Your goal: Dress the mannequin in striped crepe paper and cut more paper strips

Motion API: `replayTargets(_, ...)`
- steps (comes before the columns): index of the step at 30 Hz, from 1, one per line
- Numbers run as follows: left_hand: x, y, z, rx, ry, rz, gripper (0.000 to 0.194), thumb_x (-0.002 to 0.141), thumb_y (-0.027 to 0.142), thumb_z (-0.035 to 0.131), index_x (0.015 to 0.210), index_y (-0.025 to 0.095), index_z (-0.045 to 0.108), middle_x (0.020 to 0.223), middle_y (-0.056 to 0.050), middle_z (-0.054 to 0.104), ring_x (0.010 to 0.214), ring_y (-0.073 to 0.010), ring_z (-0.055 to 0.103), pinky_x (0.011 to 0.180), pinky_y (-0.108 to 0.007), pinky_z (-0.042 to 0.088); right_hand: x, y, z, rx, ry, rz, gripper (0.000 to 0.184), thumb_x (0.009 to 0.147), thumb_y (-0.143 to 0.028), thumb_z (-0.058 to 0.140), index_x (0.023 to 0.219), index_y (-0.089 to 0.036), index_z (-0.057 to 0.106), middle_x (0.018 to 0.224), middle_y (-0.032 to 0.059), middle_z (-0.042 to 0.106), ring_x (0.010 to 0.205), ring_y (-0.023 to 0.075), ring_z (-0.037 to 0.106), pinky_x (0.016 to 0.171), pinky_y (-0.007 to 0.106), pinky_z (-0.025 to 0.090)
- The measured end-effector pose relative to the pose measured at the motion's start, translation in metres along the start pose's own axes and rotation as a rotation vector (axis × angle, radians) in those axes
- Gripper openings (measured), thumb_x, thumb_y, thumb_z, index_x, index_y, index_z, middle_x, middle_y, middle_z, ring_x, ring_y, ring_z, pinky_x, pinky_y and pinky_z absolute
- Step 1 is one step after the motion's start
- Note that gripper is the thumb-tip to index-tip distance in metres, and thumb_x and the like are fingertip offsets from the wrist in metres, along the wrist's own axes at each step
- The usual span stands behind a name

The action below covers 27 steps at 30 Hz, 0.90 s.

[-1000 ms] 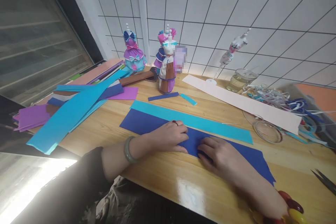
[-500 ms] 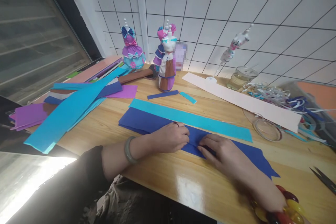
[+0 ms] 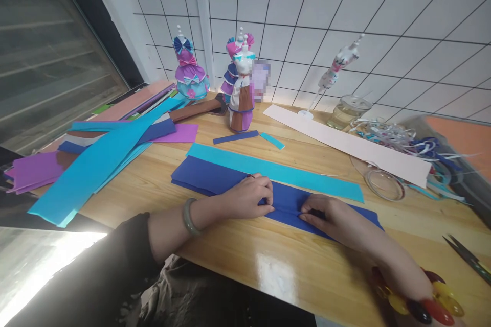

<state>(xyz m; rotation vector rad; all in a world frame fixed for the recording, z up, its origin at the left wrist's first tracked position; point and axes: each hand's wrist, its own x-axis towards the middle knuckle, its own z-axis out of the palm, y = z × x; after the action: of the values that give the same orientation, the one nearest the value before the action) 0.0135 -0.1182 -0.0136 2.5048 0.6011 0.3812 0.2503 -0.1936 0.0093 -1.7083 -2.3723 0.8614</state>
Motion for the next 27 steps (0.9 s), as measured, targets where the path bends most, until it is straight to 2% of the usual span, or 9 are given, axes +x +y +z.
replayTargets(8, 0.003, -0.001, 0.005, -0.002, 0.005, -0.090, 0.020, 0.079, 0.035, 0.061, 0.069, 0.019, 0.067, 0.085, -0.004, 0.056, 0.090, -0.0171, 0.052, 0.091, -0.033, 0.035, -0.013, 0.025, -0.019, 0.045, -0.138, 0.163, 0.027, 0.083, -0.044, 0.048, 0.079, -0.022, 0.063, 0.082, 0.0033, 0.065, 0.072, 0.0180, 0.056, 0.065, 0.030, 0.042)
replayTargets(13, 0.004, 0.000, 0.005, -0.004, 0.012, -0.114, 0.022, 0.079, 0.035, 0.061, 0.067, 0.018, 0.066, 0.085, -0.004, 0.057, 0.093, -0.0186, 0.051, 0.089, -0.034, 0.036, -0.034, 0.043, -0.027, 0.059, -0.184, 0.258, 0.032, 0.082, -0.048, 0.047, 0.071, -0.021, 0.061, 0.067, 0.0005, 0.059, 0.060, 0.0139, 0.046, 0.056, 0.027, 0.036)
replayTargets(18, 0.006, 0.001, 0.004, -0.022, 0.018, -0.129, 0.022, 0.078, 0.036, 0.061, 0.065, 0.018, 0.065, 0.084, -0.004, 0.058, 0.090, -0.0185, 0.050, 0.089, -0.035, 0.036, -0.065, 0.061, -0.020, 0.105, -0.073, 0.375, 0.039, 0.079, -0.056, 0.049, 0.073, -0.020, 0.063, 0.065, -0.0007, 0.056, 0.058, 0.0125, 0.044, 0.054, 0.026, 0.034)
replayTargets(21, 0.006, 0.001, 0.005, -0.019, 0.041, -0.115, 0.023, 0.078, 0.036, 0.062, 0.064, 0.018, 0.064, 0.082, -0.003, 0.058, 0.089, -0.0184, 0.050, 0.086, -0.034, 0.037, -0.082, 0.070, -0.011, 0.159, 0.049, 0.472, 0.044, 0.073, -0.063, 0.054, 0.075, -0.020, 0.066, 0.065, -0.0004, 0.059, 0.059, 0.0137, 0.046, 0.055, 0.027, 0.036)
replayTargets(27, 0.007, -0.002, 0.008, -0.007, 0.052, -0.118, 0.024, 0.079, 0.039, 0.060, 0.066, 0.019, 0.063, 0.082, -0.003, 0.056, 0.090, -0.0200, 0.048, 0.081, -0.034, 0.038, -0.097, 0.064, -0.002, 0.268, 0.226, 0.527, 0.042, 0.073, -0.061, 0.054, 0.074, -0.021, 0.065, 0.069, 0.0021, 0.062, 0.065, 0.0168, 0.052, 0.062, 0.029, 0.042)
